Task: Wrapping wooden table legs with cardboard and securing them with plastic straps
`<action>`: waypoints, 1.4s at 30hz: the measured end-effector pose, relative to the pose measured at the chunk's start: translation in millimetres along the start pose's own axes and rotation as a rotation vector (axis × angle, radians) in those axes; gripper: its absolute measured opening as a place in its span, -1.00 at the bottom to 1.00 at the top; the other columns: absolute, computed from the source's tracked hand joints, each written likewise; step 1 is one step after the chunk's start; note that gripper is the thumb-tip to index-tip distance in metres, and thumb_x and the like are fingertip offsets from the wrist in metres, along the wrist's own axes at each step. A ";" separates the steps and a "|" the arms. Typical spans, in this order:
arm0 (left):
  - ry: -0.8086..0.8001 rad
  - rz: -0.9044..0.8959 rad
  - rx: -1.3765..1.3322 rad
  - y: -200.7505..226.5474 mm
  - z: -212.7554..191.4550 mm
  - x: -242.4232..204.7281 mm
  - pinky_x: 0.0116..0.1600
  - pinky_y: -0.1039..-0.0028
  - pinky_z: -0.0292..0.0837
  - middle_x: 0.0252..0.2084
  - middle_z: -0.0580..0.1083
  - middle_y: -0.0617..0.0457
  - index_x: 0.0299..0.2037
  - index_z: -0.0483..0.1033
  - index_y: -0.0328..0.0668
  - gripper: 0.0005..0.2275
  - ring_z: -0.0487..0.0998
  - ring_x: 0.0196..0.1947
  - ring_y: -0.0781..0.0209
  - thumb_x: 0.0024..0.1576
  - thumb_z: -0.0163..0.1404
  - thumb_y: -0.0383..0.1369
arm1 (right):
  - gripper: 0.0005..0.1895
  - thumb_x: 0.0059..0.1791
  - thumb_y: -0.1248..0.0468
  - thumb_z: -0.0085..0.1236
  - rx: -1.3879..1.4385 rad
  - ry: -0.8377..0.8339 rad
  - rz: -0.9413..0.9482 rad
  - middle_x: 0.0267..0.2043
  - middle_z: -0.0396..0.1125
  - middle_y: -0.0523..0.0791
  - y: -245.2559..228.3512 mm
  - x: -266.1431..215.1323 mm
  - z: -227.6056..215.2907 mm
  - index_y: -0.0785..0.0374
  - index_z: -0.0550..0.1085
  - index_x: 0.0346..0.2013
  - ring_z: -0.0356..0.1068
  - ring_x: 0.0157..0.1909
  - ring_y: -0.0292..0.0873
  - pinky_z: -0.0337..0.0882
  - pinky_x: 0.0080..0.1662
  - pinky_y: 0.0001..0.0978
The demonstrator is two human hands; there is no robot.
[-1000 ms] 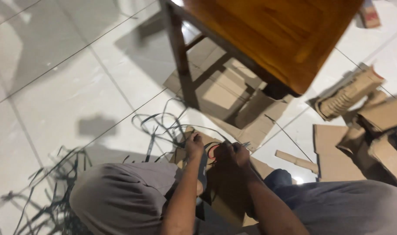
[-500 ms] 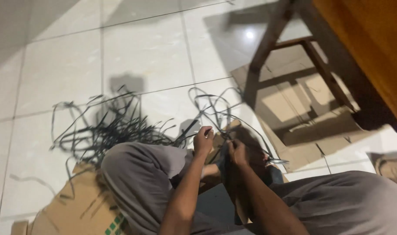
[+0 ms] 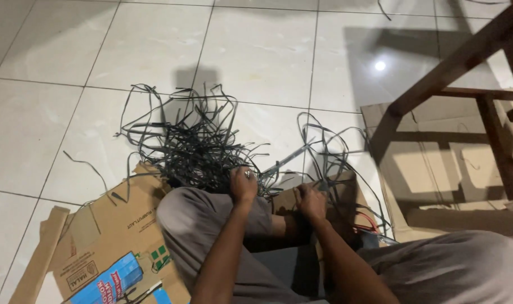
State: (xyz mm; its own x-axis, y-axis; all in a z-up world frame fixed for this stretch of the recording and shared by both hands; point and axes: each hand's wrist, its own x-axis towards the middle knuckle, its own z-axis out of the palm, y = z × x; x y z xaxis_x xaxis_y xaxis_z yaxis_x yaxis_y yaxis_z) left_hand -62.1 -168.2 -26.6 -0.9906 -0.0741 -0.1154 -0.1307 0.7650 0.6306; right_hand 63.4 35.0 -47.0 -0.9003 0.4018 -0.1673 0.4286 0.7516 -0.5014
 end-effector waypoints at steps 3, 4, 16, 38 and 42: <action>0.070 -0.082 0.048 -6.4 -13.3 24.6 0.13 0.07 0.48 0.04 0.40 -0.05 -0.05 0.43 -0.06 -0.81 0.51 0.09 -0.11 0.19 0.04 -0.29 | -0.65 0.03 -0.21 0.00 -0.120 0.013 -0.075 -0.35 0.52 -0.17 4.1 2.3 -0.5 -0.12 0.57 -0.22 0.55 -0.14 -0.04 0.39 0.02 -0.08; 0.066 -0.082 0.045 -2.0 -23.1 26.1 0.13 0.07 0.48 0.04 0.40 -0.05 -0.05 0.43 -0.06 -0.81 0.51 0.09 -0.11 0.19 0.04 -0.29 | -0.65 0.03 -0.21 0.00 -0.124 0.012 -0.072 -0.35 0.52 -0.17 9.4 4.5 0.7 -0.12 0.57 -0.22 0.55 -0.14 -0.04 0.39 0.02 -0.08; 0.173 -0.071 -0.391 5.7 -6.9 29.2 -0.20 0.25 0.58 -0.36 0.64 -0.11 -0.20 0.74 0.05 -0.87 0.67 -0.25 -0.13 0.08 0.21 -0.26 | -0.71 0.03 -0.12 0.02 -0.144 -0.099 -0.178 -0.40 0.53 -0.09 -23.5 -2.9 -49.7 -0.09 0.55 -0.23 0.57 -0.18 0.02 0.45 -0.10 -0.09; -0.821 -0.043 -0.582 144.0 48.2 -93.0 -0.47 0.58 0.61 -0.46 0.60 -0.10 -0.07 0.64 -0.31 -0.73 0.60 -0.58 0.30 0.12 0.21 -0.29 | -0.87 0.00 0.20 0.32 1.339 0.222 0.390 -0.42 0.48 -0.07 12.1 12.7 -118.0 0.16 0.63 -0.22 0.43 -0.39 -0.23 0.50 -0.32 -0.33; -0.900 -0.017 -0.552 163.8 55.8 -116.4 -0.40 0.60 0.62 -0.44 0.59 -0.16 0.01 0.60 -0.39 -0.66 0.60 -0.54 0.29 0.12 0.20 -0.29 | -0.90 0.06 0.23 0.17 1.486 0.334 0.492 -0.48 0.41 -0.10 27.9 -0.9 -137.4 0.19 0.53 -0.24 0.42 -0.46 -0.24 0.44 -0.45 -0.45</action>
State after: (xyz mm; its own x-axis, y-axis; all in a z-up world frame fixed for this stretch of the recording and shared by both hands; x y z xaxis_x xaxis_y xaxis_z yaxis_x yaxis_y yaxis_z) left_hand 34.2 1.5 47.3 -0.6221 0.5925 -0.5118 -0.3695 0.3541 0.8591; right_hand 86.5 127.5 55.8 -0.5618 0.6808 -0.4700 0.0282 -0.5520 -0.8334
